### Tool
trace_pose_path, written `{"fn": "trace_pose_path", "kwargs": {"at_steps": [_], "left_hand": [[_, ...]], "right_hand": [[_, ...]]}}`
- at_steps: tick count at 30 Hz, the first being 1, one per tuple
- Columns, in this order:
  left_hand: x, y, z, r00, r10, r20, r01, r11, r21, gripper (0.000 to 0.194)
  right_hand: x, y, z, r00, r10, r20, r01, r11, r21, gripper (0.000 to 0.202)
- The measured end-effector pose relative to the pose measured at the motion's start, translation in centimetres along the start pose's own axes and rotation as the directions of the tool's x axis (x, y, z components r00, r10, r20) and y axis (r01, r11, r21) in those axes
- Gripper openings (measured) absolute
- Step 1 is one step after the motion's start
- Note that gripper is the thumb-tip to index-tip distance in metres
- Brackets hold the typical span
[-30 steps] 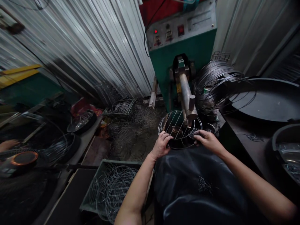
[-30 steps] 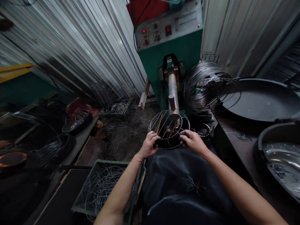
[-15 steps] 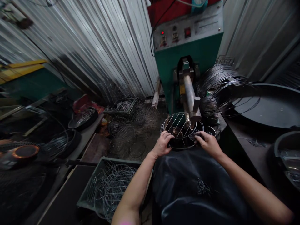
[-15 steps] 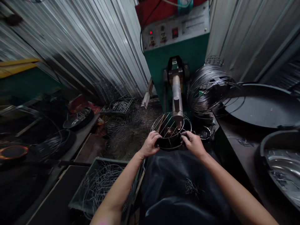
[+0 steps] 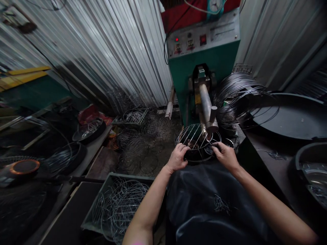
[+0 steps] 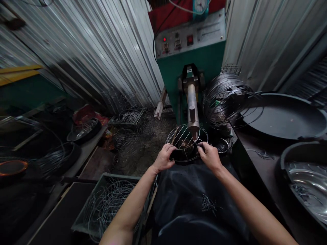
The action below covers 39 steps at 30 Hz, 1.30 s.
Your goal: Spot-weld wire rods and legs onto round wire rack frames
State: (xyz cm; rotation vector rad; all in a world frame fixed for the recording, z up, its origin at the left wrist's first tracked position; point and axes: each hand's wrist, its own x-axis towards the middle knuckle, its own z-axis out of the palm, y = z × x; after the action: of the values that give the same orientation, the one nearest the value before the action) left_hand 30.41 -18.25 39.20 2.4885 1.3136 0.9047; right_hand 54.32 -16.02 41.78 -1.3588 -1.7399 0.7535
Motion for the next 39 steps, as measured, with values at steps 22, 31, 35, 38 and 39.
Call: {"fn": "trace_pose_path", "kwargs": {"at_steps": [22, 31, 35, 38, 39], "left_hand": [[0.0, 0.8, -0.4, 0.992, -0.109, 0.068, 0.082, 0.944, 0.319, 0.061], [0.0, 0.4, 1.2, 0.998, -0.004, -0.061, 0.023, 0.950, 0.310, 0.048], [-0.1, 0.7, 1.7, 0.991, 0.018, -0.136, 0.030, 0.940, 0.340, 0.038], [-0.2, 1.2, 1.7, 0.991, 0.009, -0.137, 0.042, 0.931, 0.364, 0.038], [-0.3, 1.4, 1.7, 0.992, 0.000, -0.129, 0.047, 0.929, 0.366, 0.039]], "right_hand": [[-10.4, 5.9, -1.1, 0.813, 0.263, 0.519, 0.063, 0.847, -0.528, 0.012], [-15.0, 6.8, 3.3, 0.646, 0.385, 0.659, 0.242, 0.716, -0.655, 0.026], [-15.1, 6.8, 2.7, 0.672, 0.370, 0.641, 0.207, 0.738, -0.643, 0.023], [-15.2, 7.3, 0.9, 0.686, 0.357, 0.634, 0.166, 0.772, -0.614, 0.022], [-15.1, 7.6, 0.1, 0.694, 0.353, 0.628, 0.123, 0.801, -0.586, 0.021]]}}
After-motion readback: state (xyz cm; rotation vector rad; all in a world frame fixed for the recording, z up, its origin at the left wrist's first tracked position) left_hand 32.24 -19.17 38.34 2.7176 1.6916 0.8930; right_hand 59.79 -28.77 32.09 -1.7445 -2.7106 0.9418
